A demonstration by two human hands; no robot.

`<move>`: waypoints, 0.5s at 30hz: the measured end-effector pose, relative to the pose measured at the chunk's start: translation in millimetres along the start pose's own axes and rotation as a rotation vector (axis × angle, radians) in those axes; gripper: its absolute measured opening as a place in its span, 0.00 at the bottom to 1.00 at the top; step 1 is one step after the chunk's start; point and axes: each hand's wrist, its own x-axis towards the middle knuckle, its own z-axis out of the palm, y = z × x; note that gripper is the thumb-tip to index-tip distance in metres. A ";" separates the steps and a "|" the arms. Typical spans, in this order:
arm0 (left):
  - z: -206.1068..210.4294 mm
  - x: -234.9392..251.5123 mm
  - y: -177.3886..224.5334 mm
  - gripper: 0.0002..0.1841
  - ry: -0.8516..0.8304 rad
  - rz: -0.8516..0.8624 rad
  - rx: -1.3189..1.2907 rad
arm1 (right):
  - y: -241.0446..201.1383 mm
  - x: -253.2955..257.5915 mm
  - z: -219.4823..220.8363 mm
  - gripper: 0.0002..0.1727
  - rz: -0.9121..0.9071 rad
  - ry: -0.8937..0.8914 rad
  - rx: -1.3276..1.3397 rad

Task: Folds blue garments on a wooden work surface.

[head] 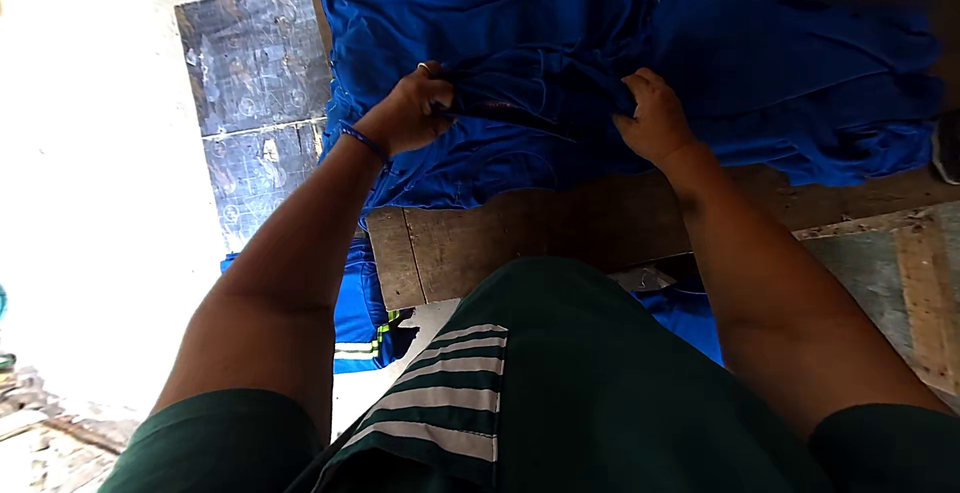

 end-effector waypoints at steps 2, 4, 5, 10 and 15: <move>-7.4 4.7 -2.6 0.12 -0.014 -0.017 0.001 | 4.0 -3.3 5.2 0.35 -0.021 -0.052 -0.056; -8.4 7.6 -2.4 0.11 -0.016 -0.041 -0.014 | 1.0 -11.1 10.5 0.56 -0.003 -0.108 -0.181; -7.3 8.1 -1.8 0.10 -0.012 -0.056 -0.022 | 0.3 -14.3 15.1 0.59 -0.004 -0.117 -0.244; 4.1 -4.5 7.0 0.05 -0.013 0.005 -0.045 | 2.9 -8.4 22.8 0.26 0.024 0.020 -0.199; 35.8 -27.8 56.5 0.08 -0.307 -0.290 0.082 | -9.3 15.0 -9.4 0.23 0.040 0.123 -0.067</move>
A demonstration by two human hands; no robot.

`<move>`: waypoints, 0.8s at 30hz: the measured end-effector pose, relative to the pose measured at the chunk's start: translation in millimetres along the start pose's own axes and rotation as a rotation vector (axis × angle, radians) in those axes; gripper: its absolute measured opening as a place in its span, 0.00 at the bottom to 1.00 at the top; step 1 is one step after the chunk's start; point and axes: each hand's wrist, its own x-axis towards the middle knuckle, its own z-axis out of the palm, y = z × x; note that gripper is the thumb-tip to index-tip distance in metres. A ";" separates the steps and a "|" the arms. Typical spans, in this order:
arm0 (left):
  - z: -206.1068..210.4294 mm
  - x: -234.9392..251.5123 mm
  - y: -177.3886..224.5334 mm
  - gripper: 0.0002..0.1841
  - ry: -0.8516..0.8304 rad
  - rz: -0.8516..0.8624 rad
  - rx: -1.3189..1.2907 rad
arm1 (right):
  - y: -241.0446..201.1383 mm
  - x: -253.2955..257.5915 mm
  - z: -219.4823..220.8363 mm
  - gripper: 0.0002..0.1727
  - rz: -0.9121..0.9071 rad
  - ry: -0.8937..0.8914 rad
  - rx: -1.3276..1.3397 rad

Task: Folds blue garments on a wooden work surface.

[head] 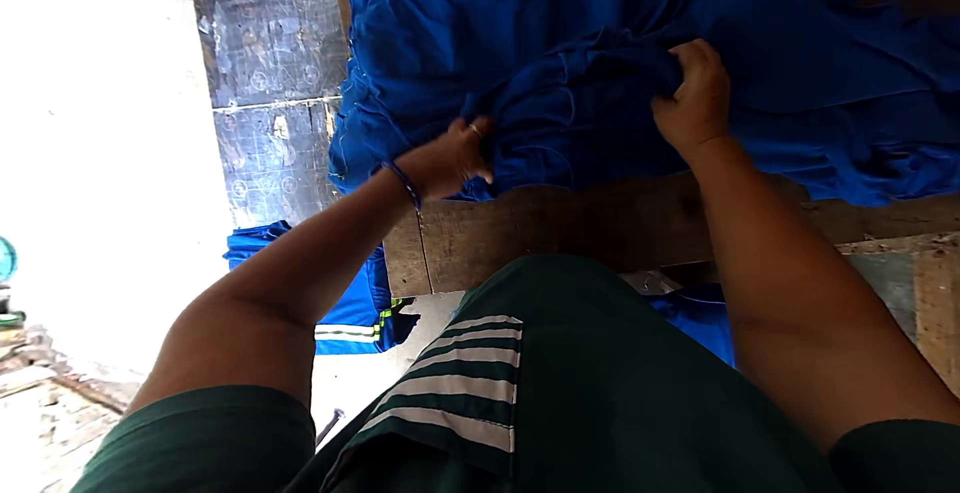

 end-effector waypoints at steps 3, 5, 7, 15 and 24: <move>37.7 7.3 6.9 0.20 -0.176 -0.108 0.148 | -4.4 4.0 -0.5 0.21 -0.023 -0.050 -0.015; 51.2 14.2 8.9 0.28 -0.200 -0.136 0.271 | -1.2 0.5 3.9 0.21 -0.009 -0.055 -0.011; 59.1 16.1 9.8 0.22 -0.167 -0.150 0.306 | 4.2 -5.0 8.2 0.21 0.000 -0.042 0.008; 43.0 16.9 2.6 0.11 -0.189 -0.117 0.266 | 9.8 -10.8 13.6 0.20 0.002 -0.044 0.040; 44.8 18.6 -22.1 0.09 -0.069 0.021 0.242 | 17.7 -20.6 19.9 0.19 -0.006 -0.029 0.064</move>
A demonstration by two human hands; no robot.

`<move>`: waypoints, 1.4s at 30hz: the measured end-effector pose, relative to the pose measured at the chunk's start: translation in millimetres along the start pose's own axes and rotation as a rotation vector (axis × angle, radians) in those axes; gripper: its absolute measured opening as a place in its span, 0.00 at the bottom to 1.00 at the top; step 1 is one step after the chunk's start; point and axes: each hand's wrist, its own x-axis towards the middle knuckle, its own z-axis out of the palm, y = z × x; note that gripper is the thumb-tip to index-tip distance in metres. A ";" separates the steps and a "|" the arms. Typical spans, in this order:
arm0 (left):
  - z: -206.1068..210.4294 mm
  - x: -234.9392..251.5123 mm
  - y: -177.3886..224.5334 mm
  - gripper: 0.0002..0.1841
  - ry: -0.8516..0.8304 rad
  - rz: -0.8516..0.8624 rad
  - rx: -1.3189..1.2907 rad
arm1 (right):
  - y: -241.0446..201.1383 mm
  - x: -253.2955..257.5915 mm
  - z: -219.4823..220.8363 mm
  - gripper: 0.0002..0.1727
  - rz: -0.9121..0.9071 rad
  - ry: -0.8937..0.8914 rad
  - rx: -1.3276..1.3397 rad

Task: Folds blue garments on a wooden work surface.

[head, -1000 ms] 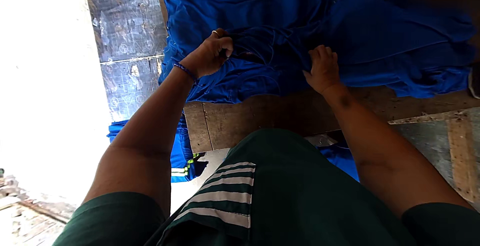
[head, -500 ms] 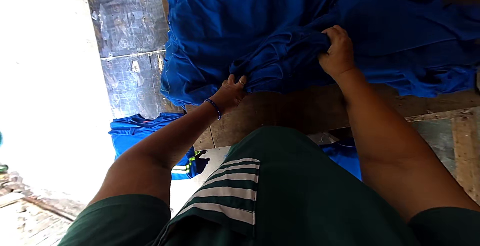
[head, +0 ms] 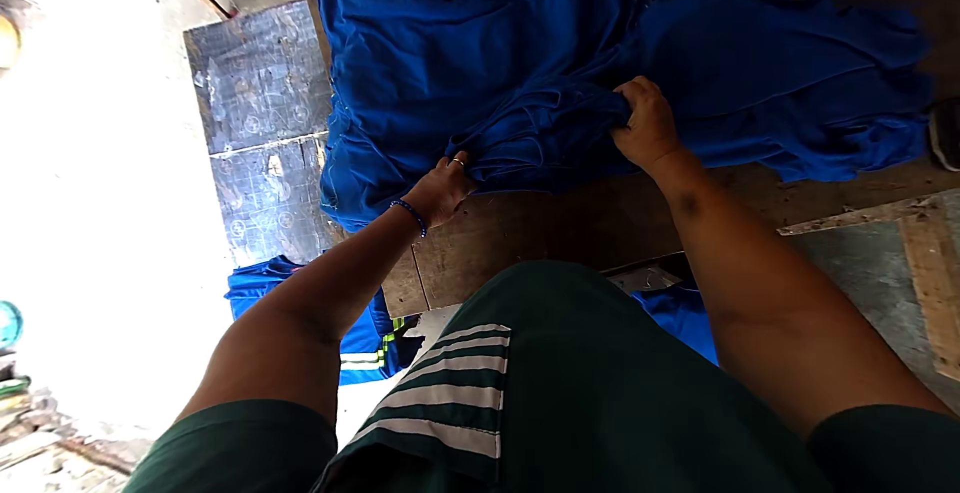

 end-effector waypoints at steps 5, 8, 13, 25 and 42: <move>-43.3 -2.3 -35.4 0.11 0.363 0.105 -0.409 | -14.5 -19.0 -2.3 0.61 0.044 -0.185 -0.116; -74.6 -5.8 -44.9 0.13 0.372 0.042 -0.555 | -19.3 -34.7 16.2 0.82 0.029 -0.169 -0.285; -83.8 -9.4 -43.4 0.10 0.355 0.031 -0.666 | 0.8 -16.3 32.5 0.62 0.117 0.085 -0.394; -34.5 -7.4 14.1 0.27 0.193 -0.220 -0.176 | -2.8 26.5 -46.1 0.26 0.057 -0.244 -0.155; -94.1 -3.5 -37.0 0.07 0.384 0.031 -0.264 | -18.5 15.8 -30.6 0.48 0.135 -0.137 -0.207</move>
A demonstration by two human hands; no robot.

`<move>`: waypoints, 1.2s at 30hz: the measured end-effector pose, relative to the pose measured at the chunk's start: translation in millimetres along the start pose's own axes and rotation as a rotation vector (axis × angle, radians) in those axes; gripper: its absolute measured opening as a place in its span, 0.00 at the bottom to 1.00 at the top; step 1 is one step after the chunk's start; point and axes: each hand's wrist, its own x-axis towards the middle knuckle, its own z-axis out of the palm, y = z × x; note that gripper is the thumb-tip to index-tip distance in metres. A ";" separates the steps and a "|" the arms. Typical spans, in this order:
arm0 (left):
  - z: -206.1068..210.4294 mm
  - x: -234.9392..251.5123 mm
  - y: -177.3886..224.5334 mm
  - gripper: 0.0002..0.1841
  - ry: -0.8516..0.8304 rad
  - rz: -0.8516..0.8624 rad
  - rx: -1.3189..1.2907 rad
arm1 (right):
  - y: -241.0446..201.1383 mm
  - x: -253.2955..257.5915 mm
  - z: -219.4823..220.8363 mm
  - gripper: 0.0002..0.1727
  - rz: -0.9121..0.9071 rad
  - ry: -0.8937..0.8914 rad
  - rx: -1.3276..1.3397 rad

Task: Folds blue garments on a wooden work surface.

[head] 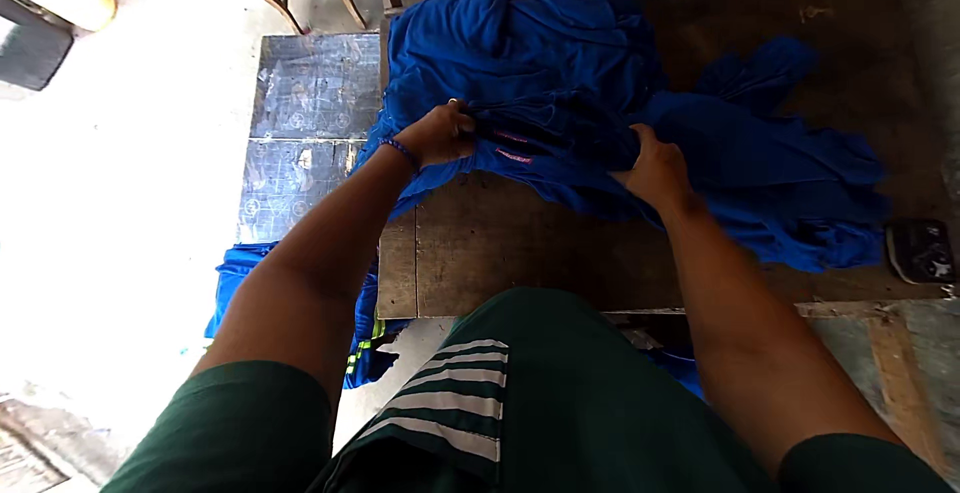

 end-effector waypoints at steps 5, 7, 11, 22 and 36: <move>-10.6 16.8 -9.1 0.08 -0.063 -0.010 -0.026 | 9.4 -43.8 71.6 0.74 -0.198 0.124 -0.192; -11.2 19.2 -9.2 0.09 -0.089 -0.043 -0.023 | 17.1 -41.4 88.4 0.61 -0.222 0.198 -0.233; -12.6 20.9 -13.6 0.09 -0.075 -0.077 -0.045 | 3.8 -15.5 47.9 0.46 -0.147 0.141 -0.144; 35.8 -20.1 -1.8 0.39 0.498 -0.216 -0.052 | -25.8 80.7 -45.8 0.28 0.005 0.110 0.078; 13.1 -17.6 -20.0 0.28 0.316 -0.616 0.115 | -19.5 117.5 -47.3 0.24 0.021 0.013 0.170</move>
